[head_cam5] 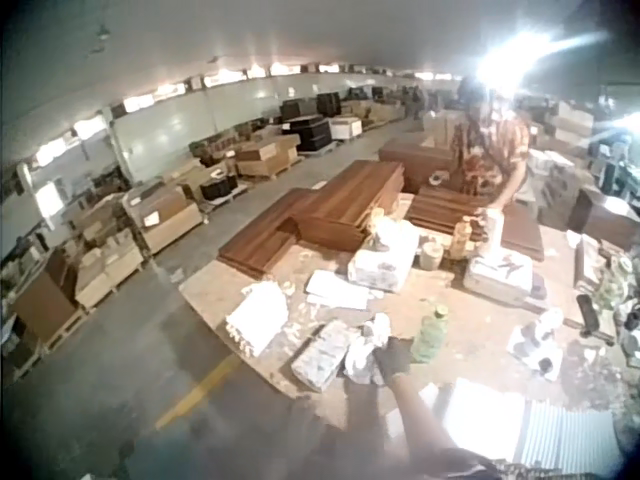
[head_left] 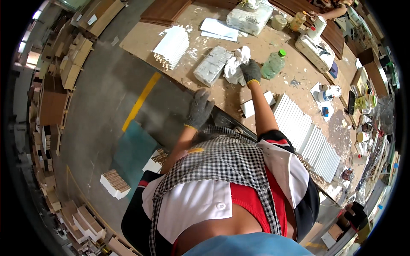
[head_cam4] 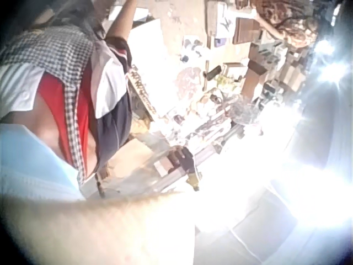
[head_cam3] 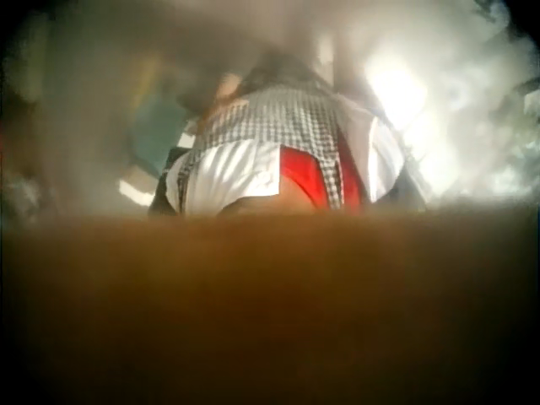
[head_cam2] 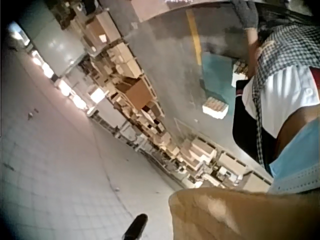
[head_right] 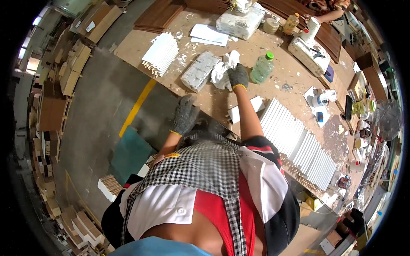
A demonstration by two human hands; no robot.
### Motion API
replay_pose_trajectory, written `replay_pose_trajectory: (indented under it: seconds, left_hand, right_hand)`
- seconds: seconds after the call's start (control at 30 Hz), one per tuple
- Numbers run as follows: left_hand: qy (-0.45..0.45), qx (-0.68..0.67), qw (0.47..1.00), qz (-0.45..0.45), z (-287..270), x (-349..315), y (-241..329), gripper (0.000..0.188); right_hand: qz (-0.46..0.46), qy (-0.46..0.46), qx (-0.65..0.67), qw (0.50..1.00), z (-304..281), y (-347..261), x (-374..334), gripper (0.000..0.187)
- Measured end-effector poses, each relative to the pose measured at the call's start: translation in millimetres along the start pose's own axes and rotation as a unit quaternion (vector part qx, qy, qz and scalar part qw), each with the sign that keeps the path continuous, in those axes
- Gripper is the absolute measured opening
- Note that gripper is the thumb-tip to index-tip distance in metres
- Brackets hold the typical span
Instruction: The person wipes white wooden panels with a cloth one at a time and stacks them on the workbench.
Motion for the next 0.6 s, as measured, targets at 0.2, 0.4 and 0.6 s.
replay_pose_trajectory:
  seconds: [0.2, 0.4, 0.6]
  left_hand:
    - [0.032, 0.136, 0.99, 0.002, 9.4, 85.8, -68.8, 0.07]
    - [-0.223, 0.109, 0.964, -0.091, 63.8, 165.4, -115.4, 0.119]
    - [-0.263, 0.174, 0.949, 0.009, 92.6, 170.8, -118.7, 0.12]
  right_hand:
    - [0.078, -0.157, 0.276, 0.945, -99.6, -22.8, -133.0, 0.045]
    - [0.107, -0.163, 0.365, 0.91, -161.8, 10.3, -239.7, 0.044]
    - [0.158, 0.021, 0.377, 0.912, -199.6, 43.1, -307.4, 0.053]
Point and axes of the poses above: each hand's wrist, its own x-axis towards the middle knuckle, its own z-axis out of the palm, y = z × x, the point moved 6 cm from there along x, towards the middle knuckle, and after that the axes turned 4 degrees about z, right-handed, at the moved point
